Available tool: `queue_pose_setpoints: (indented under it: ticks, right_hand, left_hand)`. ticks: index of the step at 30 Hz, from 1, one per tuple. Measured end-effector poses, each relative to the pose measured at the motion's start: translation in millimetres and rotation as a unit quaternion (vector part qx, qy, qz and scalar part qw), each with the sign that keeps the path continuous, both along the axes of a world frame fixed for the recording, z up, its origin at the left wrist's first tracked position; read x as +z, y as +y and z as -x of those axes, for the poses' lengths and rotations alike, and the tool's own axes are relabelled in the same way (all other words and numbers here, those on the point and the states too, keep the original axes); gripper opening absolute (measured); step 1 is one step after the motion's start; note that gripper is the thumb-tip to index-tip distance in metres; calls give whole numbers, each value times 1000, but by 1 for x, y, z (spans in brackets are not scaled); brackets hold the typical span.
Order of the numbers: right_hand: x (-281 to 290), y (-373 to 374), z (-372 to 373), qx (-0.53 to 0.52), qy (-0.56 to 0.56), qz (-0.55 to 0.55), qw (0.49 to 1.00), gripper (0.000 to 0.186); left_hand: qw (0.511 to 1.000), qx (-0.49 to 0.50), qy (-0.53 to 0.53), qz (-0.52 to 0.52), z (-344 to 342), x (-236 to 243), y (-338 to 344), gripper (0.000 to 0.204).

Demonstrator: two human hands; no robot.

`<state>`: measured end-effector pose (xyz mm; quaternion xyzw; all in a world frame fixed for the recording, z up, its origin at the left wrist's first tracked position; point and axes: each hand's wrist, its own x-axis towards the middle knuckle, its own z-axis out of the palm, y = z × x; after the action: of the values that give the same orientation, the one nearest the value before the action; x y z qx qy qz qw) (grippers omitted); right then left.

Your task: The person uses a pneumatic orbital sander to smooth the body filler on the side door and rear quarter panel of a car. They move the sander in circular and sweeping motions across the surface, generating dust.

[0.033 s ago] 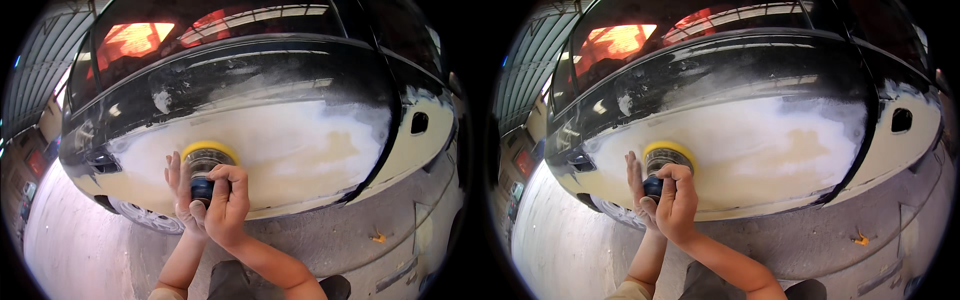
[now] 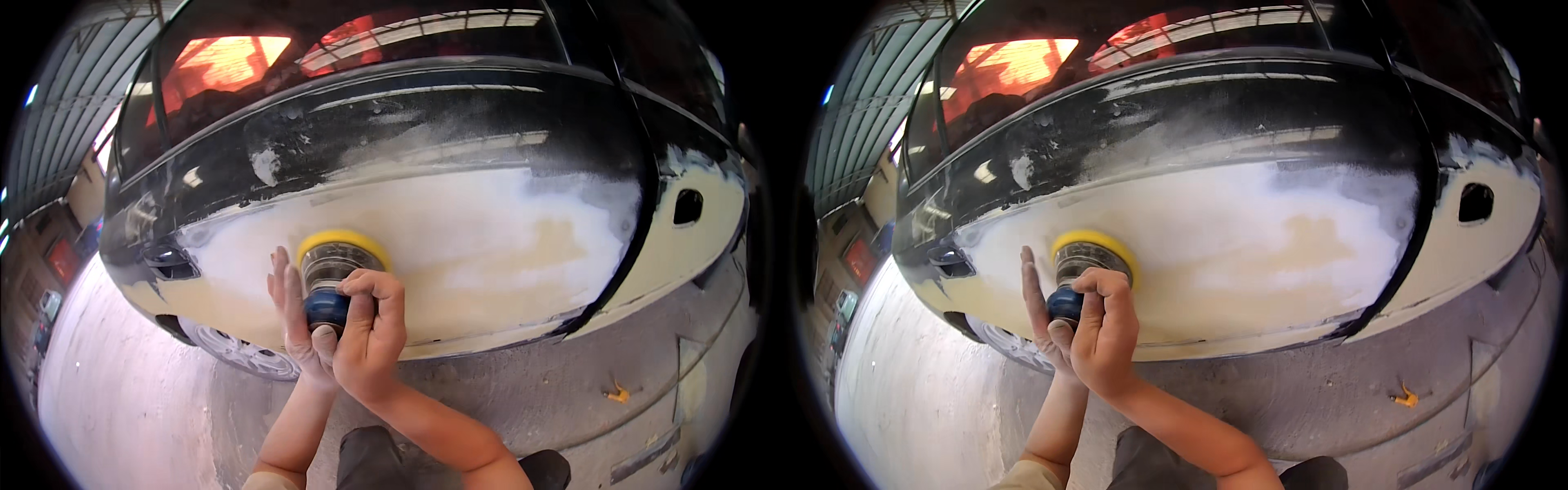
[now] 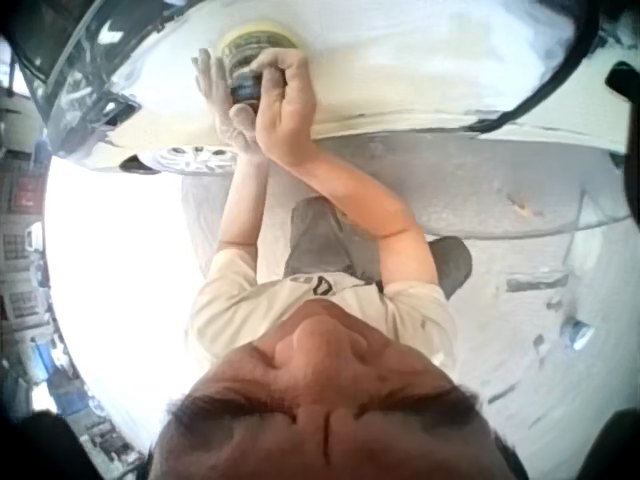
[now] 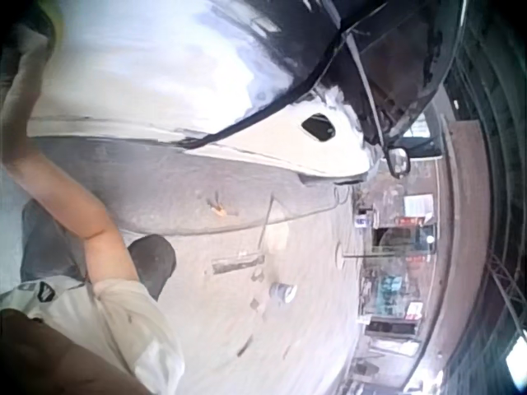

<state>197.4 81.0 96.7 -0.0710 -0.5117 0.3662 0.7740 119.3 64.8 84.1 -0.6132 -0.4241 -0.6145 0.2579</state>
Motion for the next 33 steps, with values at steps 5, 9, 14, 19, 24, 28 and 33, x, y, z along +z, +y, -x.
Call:
queue_pose_setpoints:
  ticks: [5, 9, 14, 19, 24, 28, 33]
  right_hand:
    - [3, 8, 1, 42, 41, -46, 997, 11]
    - [-20, -4, -4, -27, -8, -100, 995, 9]
    - [-146, -20, -28, -4, -203, 82, 976, 23]
    - [-190, -37, -7, 270, -386, 179, 864, 38]
    - [-211, -51, 13, 281, -350, 191, 873, 39]
    - [-287, -36, 30, 215, -383, 59, 897, 41]
    - [-202, 3, -83, 218, -518, 99, 821, 35]
  left_hand:
    - [993, 108, 32, -27, -8, 10, -4, 46]
    - [982, 182, 38, -38, -11, 19, -7, 30]
    - [972, 228, -24, -50, -14, 24, -4, 28]
    - [954, 269, -124, -46, -11, 26, -5, 26]
    - [924, 373, -79, -24, -60, 38, 12, 39]
    - [957, 287, -44, -7, -99, 23, 27, 43]
    - [954, 276, -116, -30, -65, 8, 11, 34]
